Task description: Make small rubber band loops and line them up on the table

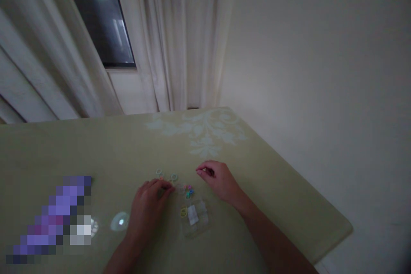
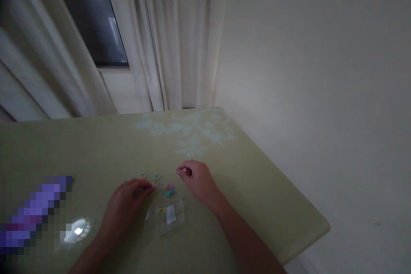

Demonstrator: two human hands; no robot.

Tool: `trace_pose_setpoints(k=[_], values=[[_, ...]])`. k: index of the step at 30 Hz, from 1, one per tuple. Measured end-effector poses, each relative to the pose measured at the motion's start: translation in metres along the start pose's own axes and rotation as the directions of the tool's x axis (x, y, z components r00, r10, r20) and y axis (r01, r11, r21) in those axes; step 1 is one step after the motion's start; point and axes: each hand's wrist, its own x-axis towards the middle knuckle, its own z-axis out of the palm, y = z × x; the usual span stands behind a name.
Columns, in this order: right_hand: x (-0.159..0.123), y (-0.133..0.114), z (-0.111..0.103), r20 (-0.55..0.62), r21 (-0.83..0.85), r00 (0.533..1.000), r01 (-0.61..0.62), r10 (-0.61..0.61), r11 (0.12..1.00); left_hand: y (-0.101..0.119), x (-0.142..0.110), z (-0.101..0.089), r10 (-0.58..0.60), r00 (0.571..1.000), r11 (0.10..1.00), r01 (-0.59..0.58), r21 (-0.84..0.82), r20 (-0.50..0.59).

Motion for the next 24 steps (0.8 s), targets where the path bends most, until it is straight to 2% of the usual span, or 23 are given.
trace_pose_setpoints(k=[3, 5, 9, 12, 16, 18, 20, 22, 24], values=[[0.000, 0.001, 0.005, -0.033, 0.051, 0.998, 0.046, -0.044, 0.998, 0.007, -0.002, -0.004, -0.087, 0.994, 0.984, 0.075, -0.161, -0.066], [-0.003, -0.004, 0.009, 0.014, 0.133, 0.997, 0.078, -0.081, 0.988, 0.017, -0.005, -0.005, -0.119, 0.990, 0.961, 0.097, -0.258, -0.072], [-0.012, -0.020, 0.014, 0.138, 0.221, 0.980, 0.114, -0.146, 0.969, 0.033, -0.010, -0.005, -0.087, 0.995, 0.928, 0.065, -0.366, -0.045], [-0.017, -0.027, 0.013, 0.154, 0.234, 0.977, 0.109, -0.147, 0.966, 0.035, -0.013, -0.003, -0.087, 0.996, 0.903, 0.080, -0.422, 0.001], [-0.016, -0.027, 0.009, 0.129, 0.221, 0.982, 0.105, -0.136, 0.970, 0.027, -0.011, -0.005, -0.076, 0.990, 0.868, 0.124, -0.480, 0.119], [-0.015, -0.024, 0.006, 0.109, 0.179, 0.984, 0.117, -0.138, 0.977, 0.021, -0.008, -0.010, -0.092, 0.991, 0.891, 0.128, -0.436, 0.102], [-0.014, -0.022, 0.005, 0.130, 0.130, 0.981, 0.124, -0.141, 0.984, 0.013, -0.003, -0.016, -0.123, 0.992, 0.941, 0.117, -0.318, 0.000], [-0.014, -0.020, 0.006, 0.207, 0.073, 0.965, 0.150, -0.163, 0.986, 0.005, 0.000, -0.020, -0.118, 0.990, 0.976, 0.101, -0.193, -0.077], [-0.016, -0.018, 0.008, 0.287, 0.000, 0.940, 0.194, -0.186, 0.981, -0.004, 0.001, -0.020, -0.095, 0.993, 0.990, 0.087, -0.112, -0.067]])
